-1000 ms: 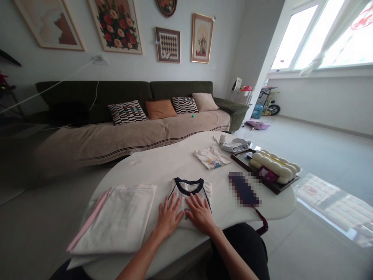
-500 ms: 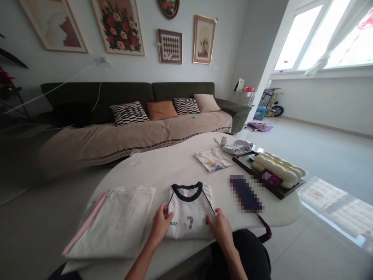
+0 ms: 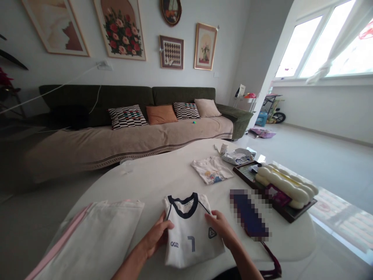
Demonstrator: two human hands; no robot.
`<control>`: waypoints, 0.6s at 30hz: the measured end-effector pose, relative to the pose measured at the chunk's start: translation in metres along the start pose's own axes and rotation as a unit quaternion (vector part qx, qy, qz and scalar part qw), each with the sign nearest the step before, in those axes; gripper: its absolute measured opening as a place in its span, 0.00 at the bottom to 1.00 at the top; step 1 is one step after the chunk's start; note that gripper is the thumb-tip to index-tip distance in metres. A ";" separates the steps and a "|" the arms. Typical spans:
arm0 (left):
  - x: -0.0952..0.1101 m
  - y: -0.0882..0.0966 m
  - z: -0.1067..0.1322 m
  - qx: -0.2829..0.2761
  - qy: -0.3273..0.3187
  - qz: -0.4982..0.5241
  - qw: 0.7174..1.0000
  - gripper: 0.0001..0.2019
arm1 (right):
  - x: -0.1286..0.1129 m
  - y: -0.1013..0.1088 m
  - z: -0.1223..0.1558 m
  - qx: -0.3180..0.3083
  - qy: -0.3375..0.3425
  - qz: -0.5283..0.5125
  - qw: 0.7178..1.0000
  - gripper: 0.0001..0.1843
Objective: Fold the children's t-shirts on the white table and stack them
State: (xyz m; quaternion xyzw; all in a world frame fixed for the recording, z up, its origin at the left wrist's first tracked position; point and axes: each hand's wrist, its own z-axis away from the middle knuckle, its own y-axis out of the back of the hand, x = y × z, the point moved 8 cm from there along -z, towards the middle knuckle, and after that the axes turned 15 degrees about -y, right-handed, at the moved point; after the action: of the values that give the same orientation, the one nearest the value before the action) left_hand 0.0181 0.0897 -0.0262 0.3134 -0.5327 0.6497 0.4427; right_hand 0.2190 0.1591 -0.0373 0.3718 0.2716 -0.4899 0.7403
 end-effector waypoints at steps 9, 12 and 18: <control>0.051 -0.061 -0.110 -0.002 -0.088 -0.026 0.996 0.38 | -0.097 0.108 -0.093 0.087 0.096 0.042 0.991 0.25; 0.054 -0.083 -0.169 0.010 -0.099 -0.062 0.993 0.39 | -0.130 0.146 -0.137 0.139 0.118 0.074 0.980 0.24; 0.046 -0.101 -0.258 0.020 -0.141 -0.081 0.986 0.37 | -0.163 0.189 -0.204 0.215 0.128 0.153 0.956 0.22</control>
State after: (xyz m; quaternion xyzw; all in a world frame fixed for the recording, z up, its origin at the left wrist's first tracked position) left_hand 0.1074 0.3550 -0.0048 0.4526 -0.5499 0.5712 0.4080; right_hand 0.3259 0.4572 0.0238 0.6187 0.1920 -0.3655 0.6683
